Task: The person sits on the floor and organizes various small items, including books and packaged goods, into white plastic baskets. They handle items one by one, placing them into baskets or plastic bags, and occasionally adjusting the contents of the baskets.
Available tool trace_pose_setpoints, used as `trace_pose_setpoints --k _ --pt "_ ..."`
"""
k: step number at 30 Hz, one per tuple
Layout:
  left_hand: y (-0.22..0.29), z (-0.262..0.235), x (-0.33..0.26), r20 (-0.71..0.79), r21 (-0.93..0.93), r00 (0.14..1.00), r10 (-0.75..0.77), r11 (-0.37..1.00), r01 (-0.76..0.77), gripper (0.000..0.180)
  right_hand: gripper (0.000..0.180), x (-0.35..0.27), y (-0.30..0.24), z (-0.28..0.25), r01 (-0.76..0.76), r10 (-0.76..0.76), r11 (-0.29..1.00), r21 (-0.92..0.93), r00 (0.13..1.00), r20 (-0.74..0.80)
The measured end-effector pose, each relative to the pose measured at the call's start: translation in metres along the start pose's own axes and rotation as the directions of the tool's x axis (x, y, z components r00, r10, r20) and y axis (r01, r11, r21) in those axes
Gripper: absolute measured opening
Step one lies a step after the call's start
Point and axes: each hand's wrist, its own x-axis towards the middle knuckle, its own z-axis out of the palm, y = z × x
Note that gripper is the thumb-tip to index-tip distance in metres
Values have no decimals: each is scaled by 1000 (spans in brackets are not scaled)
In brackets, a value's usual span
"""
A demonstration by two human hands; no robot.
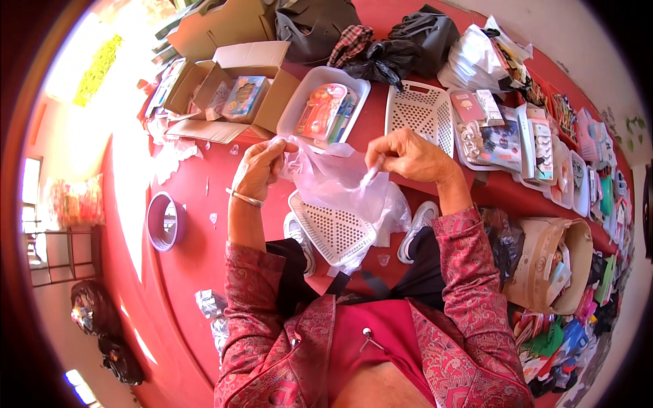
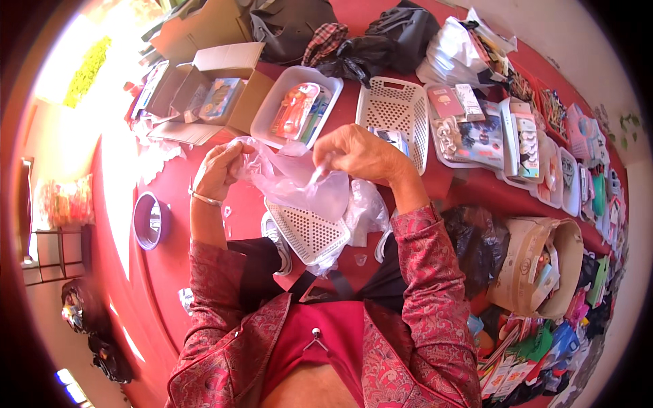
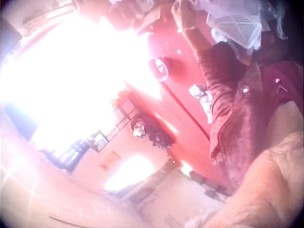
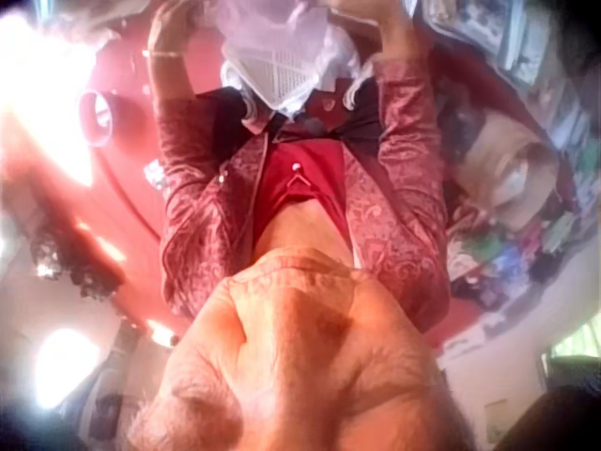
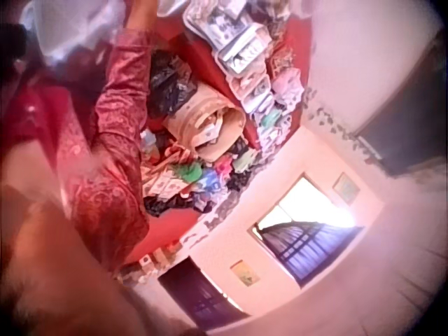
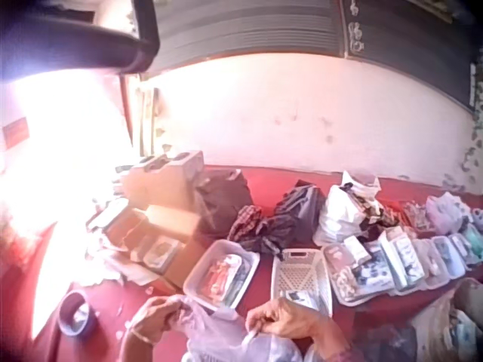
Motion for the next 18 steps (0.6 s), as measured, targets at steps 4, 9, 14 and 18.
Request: trace_pose_setpoints --k 4,9,14,18 --pt "2 -7 -3 16 -60 1000 -20 998 21 27 12 -5 19 1 8 -86 719 -695 993 -77" --pt "4 -1 -12 21 107 1000 6 994 -8 22 8 0 41 8 -150 -102 561 -814 963 -248" --pt "-5 -2 -17 -22 660 999 43 751 -18 19 10 0 35 12 -223 36 575 -787 968 -248" --pt "-17 -3 -7 -125 632 992 27 772 58 28 23 9 45 11 -129 130 835 -535 991 -37"
